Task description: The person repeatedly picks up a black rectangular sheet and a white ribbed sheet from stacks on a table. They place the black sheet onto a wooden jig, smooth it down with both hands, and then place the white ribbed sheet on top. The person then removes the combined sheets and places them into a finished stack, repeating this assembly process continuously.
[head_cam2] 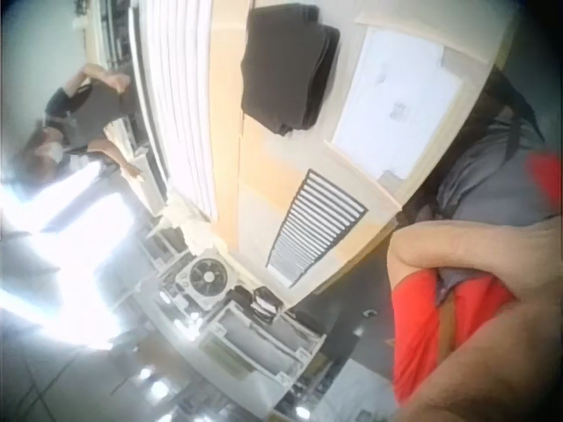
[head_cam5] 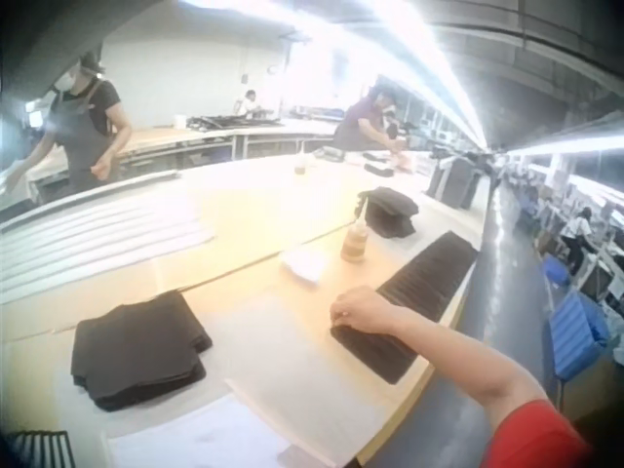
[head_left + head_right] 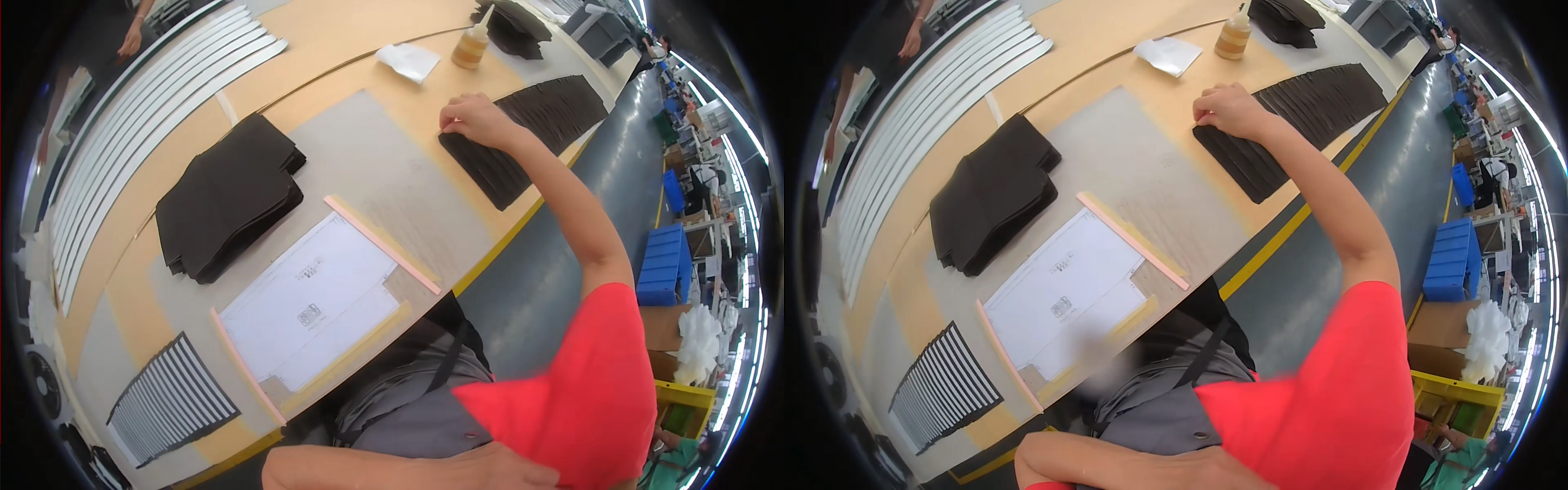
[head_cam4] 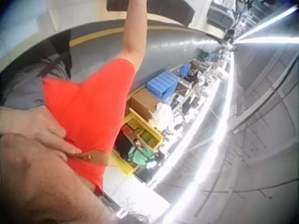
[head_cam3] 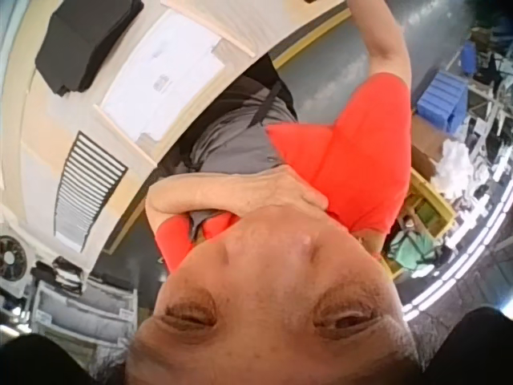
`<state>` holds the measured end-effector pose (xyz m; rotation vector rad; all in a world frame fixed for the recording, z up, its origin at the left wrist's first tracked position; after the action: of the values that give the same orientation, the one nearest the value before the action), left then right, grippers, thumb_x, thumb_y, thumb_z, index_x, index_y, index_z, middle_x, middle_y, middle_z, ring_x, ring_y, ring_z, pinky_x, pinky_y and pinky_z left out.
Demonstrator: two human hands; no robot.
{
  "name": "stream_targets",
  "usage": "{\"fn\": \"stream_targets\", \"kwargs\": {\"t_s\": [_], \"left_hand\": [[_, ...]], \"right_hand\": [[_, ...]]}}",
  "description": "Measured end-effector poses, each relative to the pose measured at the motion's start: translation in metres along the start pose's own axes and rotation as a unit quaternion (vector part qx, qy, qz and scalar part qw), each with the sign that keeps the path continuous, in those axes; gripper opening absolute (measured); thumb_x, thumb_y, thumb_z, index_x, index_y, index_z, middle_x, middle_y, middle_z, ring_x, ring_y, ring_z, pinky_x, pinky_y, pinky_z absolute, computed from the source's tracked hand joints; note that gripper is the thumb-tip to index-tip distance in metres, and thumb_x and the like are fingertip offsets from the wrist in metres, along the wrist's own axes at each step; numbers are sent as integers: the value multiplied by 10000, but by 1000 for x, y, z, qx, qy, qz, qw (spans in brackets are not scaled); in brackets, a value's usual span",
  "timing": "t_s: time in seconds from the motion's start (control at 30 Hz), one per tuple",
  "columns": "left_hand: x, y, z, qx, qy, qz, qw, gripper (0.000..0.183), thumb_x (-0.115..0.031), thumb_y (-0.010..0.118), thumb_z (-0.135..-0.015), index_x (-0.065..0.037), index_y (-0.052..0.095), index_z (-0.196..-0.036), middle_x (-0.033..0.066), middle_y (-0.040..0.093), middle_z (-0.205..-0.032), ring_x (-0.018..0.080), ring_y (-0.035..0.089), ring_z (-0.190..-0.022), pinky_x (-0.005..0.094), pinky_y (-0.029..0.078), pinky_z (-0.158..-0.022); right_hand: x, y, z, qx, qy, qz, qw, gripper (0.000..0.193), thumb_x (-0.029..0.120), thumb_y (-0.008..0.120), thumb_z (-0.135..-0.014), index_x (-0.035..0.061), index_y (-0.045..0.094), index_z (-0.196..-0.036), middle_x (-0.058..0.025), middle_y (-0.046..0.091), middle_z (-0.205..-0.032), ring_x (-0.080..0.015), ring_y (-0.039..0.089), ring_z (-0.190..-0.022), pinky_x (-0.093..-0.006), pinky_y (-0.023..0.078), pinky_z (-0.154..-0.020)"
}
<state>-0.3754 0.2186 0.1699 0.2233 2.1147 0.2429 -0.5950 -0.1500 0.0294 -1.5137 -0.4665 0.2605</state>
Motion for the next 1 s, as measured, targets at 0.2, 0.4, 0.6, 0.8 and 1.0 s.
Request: {"fn": "stream_targets", "kwargs": {"t_s": [0.2,0.4,0.6,0.8,1.0], "left_hand": [[9,3,-15,-24,-12,-24,999,419,-282,627,-969,-134,697,-1355,62,613,-856,245,641,-736,362,502,-614],[12,16,-25,-26,-27,-42,998,397,-276,626,-970,-121,717,-1324,61,617,-851,244,637,-716,354,500,-603],[12,20,-26,-26,-16,-69,997,371,-264,634,-973,-102,738,-1290,69,626,-860,247,637,-718,341,500,-599],[-30,-61,55,-433,42,-325,840,526,-270,629,-1003,3,565,-1447,166,624,-1256,289,607,-1148,410,472,-992],[-2,-163,201,-711,-114,-222,658,840,-253,713,-926,-8,319,-1626,255,465,-1560,347,427,-1480,447,392,-1178]], "right_hand": [[18,6,-9,44,-111,119,986,55,157,703,-935,144,662,-900,3,646,-949,-211,579,-1025,-390,407,-978],[31,7,-20,141,-142,219,955,105,195,610,-1015,101,650,-994,-55,643,-1042,-238,564,-1105,-407,390,-1030],[78,-21,-22,121,-173,107,972,125,206,532,-1072,91,580,-1084,-85,630,-1047,-267,562,-1111,-459,355,-1101],[181,-38,-28,90,-263,-93,956,105,184,508,-1087,88,518,-1046,-118,604,-898,-315,588,-976,-468,315,-1179],[265,-31,-32,115,-262,-204,936,145,209,495,-1096,68,506,-1064,-145,603,-876,-348,585,-884,-460,450,-958]]}}
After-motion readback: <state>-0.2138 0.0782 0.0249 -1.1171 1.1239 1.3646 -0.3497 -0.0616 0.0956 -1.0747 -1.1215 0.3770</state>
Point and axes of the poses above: each hand's wrist, its own z-axis away from the middle knuckle, its own y-axis out of the palm, x = y × z, the point moved 8 cm from there along -z, towards the middle knuckle
